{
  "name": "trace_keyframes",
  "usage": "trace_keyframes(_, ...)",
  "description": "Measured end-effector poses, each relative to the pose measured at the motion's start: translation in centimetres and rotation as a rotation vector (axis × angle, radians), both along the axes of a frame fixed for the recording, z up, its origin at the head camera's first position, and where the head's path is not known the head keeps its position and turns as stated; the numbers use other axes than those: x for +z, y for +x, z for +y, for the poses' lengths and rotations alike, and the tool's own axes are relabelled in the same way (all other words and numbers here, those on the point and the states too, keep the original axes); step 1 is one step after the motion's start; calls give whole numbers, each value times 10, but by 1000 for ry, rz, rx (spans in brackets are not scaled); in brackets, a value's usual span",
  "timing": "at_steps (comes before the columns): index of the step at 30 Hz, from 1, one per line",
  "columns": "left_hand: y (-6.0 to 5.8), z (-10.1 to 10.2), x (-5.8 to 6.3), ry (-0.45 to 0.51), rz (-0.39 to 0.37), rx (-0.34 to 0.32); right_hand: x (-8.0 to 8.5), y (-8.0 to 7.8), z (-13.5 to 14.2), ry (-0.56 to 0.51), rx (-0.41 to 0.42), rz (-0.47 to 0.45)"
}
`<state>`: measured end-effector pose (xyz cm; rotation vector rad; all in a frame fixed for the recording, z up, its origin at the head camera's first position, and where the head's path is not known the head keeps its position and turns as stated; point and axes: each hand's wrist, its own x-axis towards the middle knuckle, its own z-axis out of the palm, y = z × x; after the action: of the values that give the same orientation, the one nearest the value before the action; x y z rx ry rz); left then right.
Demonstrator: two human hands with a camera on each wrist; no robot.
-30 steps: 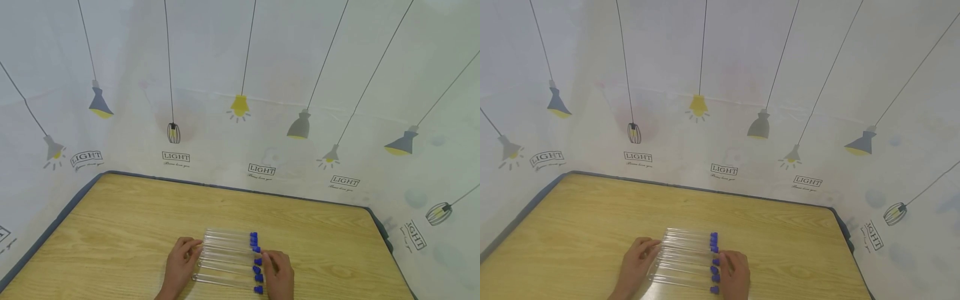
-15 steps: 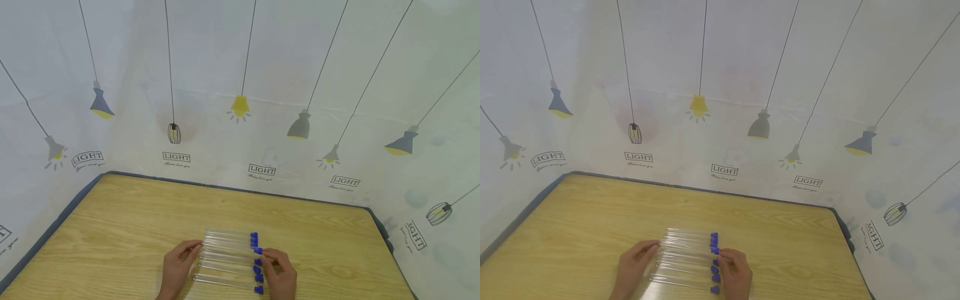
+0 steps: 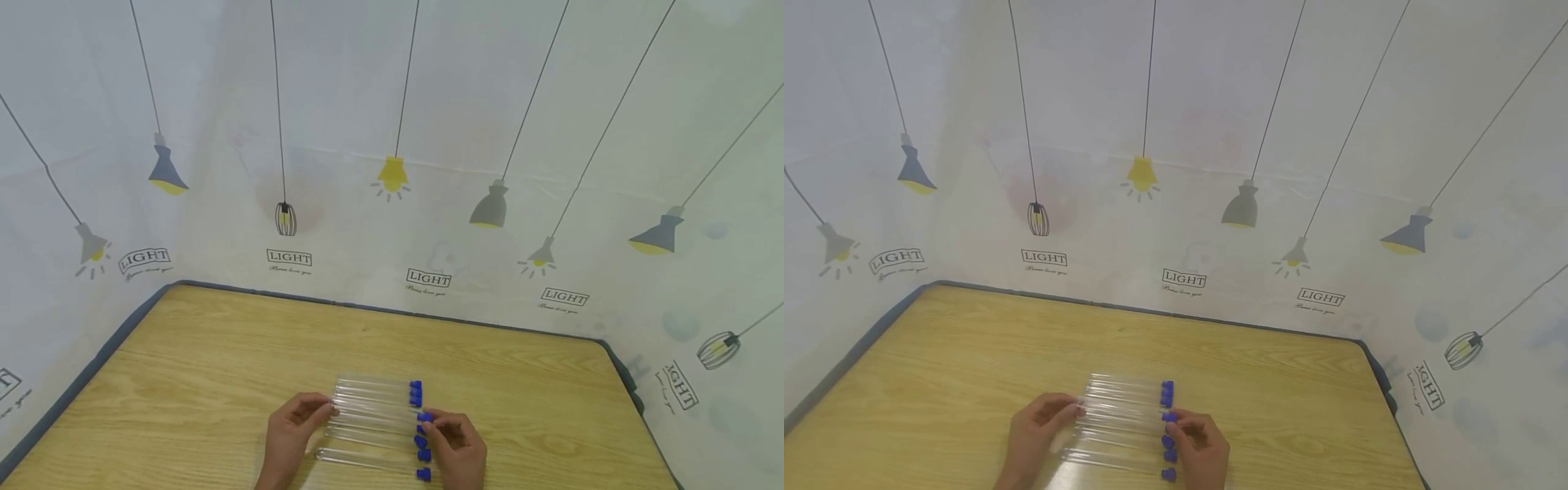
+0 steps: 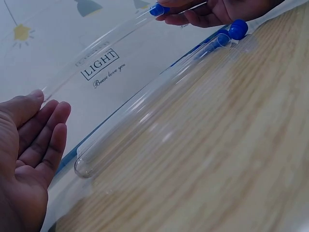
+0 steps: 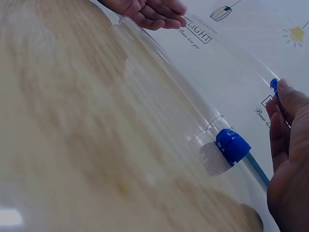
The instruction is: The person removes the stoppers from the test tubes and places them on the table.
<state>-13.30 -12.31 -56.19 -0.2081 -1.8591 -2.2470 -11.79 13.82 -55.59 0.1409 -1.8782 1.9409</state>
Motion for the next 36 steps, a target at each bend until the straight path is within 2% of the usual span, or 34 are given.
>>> trace_keyframes(5, 1, 0, 3, 23, 5, -51, -5, -2, 2, -9, 48, 24)
trace_keyframes(10, 4, 2, 5, 4, -29, -116, -10, -3, 4, 74, 77, 14)
trace_keyframes(14, 4, 3, 4, -43, -9, -119, -8, -2, 2, 97, 97, -21)
trace_keyframes(19, 3, 2, 0, -77, 118, -75, -2, 1, 0, 72, 123, -99)
trace_keyframes(22, 2, 1, -1, -76, 153, -58, -1, 1, 0, 72, 135, -84)
trace_keyframes(26, 2, 1, 0, -64, 145, -85, -2, 1, -1, 79, 146, -49)
trace_keyframes(29, 3, 0, 1, -63, 132, -106, -3, 1, -2, 92, 103, -51)
trace_keyframes(33, 4, 0, 2, -62, 133, -139, -4, 1, -3, 95, 0, -93)
trace_keyframes(36, 4, 1, 2, -50, 157, -159, -4, 1, -3, 86, -45, -117)
